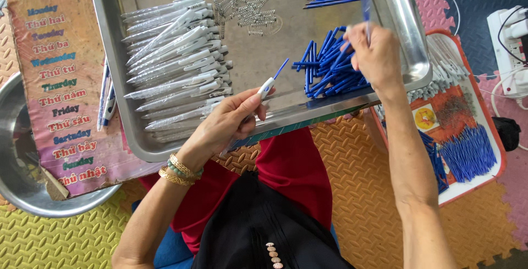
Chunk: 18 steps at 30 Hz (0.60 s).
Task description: The person assembles pens by hand. They pick up ink refills, springs, and pen barrels from a metal tray, combine them, and place the finished pens into a container.
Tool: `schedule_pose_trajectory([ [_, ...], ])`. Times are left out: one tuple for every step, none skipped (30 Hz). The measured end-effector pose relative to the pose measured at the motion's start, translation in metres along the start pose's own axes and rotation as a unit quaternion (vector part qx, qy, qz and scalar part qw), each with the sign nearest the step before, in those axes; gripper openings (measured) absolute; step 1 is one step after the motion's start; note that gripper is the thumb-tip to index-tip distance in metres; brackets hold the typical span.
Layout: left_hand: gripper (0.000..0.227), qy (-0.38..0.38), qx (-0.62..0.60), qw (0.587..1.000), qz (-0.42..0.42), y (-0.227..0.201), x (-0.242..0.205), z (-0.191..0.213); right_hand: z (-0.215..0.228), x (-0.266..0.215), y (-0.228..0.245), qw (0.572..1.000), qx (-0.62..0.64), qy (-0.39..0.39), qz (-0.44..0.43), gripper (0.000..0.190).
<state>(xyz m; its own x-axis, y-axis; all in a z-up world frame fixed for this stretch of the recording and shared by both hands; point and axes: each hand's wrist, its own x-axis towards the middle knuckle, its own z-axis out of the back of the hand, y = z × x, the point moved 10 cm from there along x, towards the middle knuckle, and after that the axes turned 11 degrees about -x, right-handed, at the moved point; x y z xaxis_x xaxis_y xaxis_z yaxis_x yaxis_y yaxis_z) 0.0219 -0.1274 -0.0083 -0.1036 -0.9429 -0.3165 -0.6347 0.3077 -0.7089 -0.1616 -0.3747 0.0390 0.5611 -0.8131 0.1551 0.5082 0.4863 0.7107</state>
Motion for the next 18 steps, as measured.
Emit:
schedule_pose_trajectory([
  [0.053, -0.005, 0.009, 1.0, 0.0, 0.0, 0.002, 0.002, -0.002, -0.002, -0.007, 0.995, -0.097, 0.016, 0.012, 0.03],
  [0.053, -0.005, 0.009, 1.0, 0.0, -0.001, 0.003, 0.002, -0.002, -0.002, -0.019, 0.995, -0.097, 0.016, 0.012, 0.03],
  [0.052, -0.001, 0.013, 1.0, 0.002, -0.003, 0.004, 0.002, -0.003, -0.003, -0.028, 0.983, -0.183, 0.013, 0.029, 0.029],
  [0.052, 0.003, 0.017, 1.0, 0.004, -0.005, 0.004, 0.001, -0.005, -0.003, -0.037, 0.962, -0.268, 0.01, 0.046, 0.029],
  [0.052, 0.003, 0.018, 1.0, 0.004, -0.008, 0.005, 0.0, -0.007, -0.007, -0.029, 0.963, -0.267, 0.009, 0.046, 0.029],
  [0.053, -0.002, 0.034, 0.999, 0.006, -0.01, 0.006, -0.001, -0.001, -0.012, -0.015, 0.97, -0.23, -0.037, 0.07, 0.031],
  [0.054, -0.007, 0.051, 0.999, 0.008, -0.013, 0.006, -0.001, 0.005, -0.018, -0.001, 0.973, -0.192, -0.083, 0.094, 0.037],
  [0.054, -0.008, 0.053, 0.999, 0.008, -0.017, 0.007, -0.004, 0.001, -0.021, 0.029, 0.974, -0.19, -0.083, 0.095, 0.037],
  [0.054, -0.009, 0.069, 0.998, 0.01, -0.019, 0.007, -0.007, -0.019, -0.022, 0.04, 0.998, -0.056, 0.018, 0.021, 0.042],
  [0.054, -0.011, 0.086, 0.996, 0.013, -0.022, 0.007, -0.011, -0.043, -0.029, 0.057, 0.988, 0.081, 0.121, -0.051, 0.049],
  [0.054, -0.011, 0.087, 0.996, 0.013, -0.023, 0.008, -0.012, -0.052, -0.027, 0.06, 0.988, 0.082, 0.12, -0.05, 0.049],
  [0.052, -0.019, 0.094, 0.995, 0.018, -0.023, 0.009, -0.012, -0.07, -0.028, 0.061, 0.967, 0.18, 0.162, -0.081, 0.046],
  [0.049, -0.028, 0.102, 0.994, 0.022, -0.024, 0.01, -0.011, -0.089, -0.029, 0.065, 0.933, 0.276, 0.203, -0.11, 0.043],
  [0.049, -0.029, 0.103, 0.994, 0.021, -0.023, 0.011, -0.008, -0.092, -0.026, 0.06, 0.933, 0.277, 0.203, -0.108, 0.043],
  [0.043, -0.027, 0.11, 0.993, 0.015, -0.023, 0.012, -0.006, -0.094, -0.022, 0.056, 0.923, 0.309, 0.201, -0.109, 0.026],
  [0.039, -0.025, 0.118, 0.993, 0.01, -0.023, 0.014, -0.003, -0.096, -0.018, 0.052, 0.912, 0.342, 0.198, -0.109, 0.017],
  [0.039, -0.024, 0.118, 0.993, 0.01, -0.025, 0.015, 0.0, -0.09, -0.012, 0.053, 0.912, 0.342, 0.198, -0.109, 0.017],
  [0.043, -0.023, 0.109, 0.993, 0.024, -0.025, 0.016, 0.003, -0.082, -0.007, 0.046, 0.913, 0.338, 0.178, -0.143, 0.018],
])
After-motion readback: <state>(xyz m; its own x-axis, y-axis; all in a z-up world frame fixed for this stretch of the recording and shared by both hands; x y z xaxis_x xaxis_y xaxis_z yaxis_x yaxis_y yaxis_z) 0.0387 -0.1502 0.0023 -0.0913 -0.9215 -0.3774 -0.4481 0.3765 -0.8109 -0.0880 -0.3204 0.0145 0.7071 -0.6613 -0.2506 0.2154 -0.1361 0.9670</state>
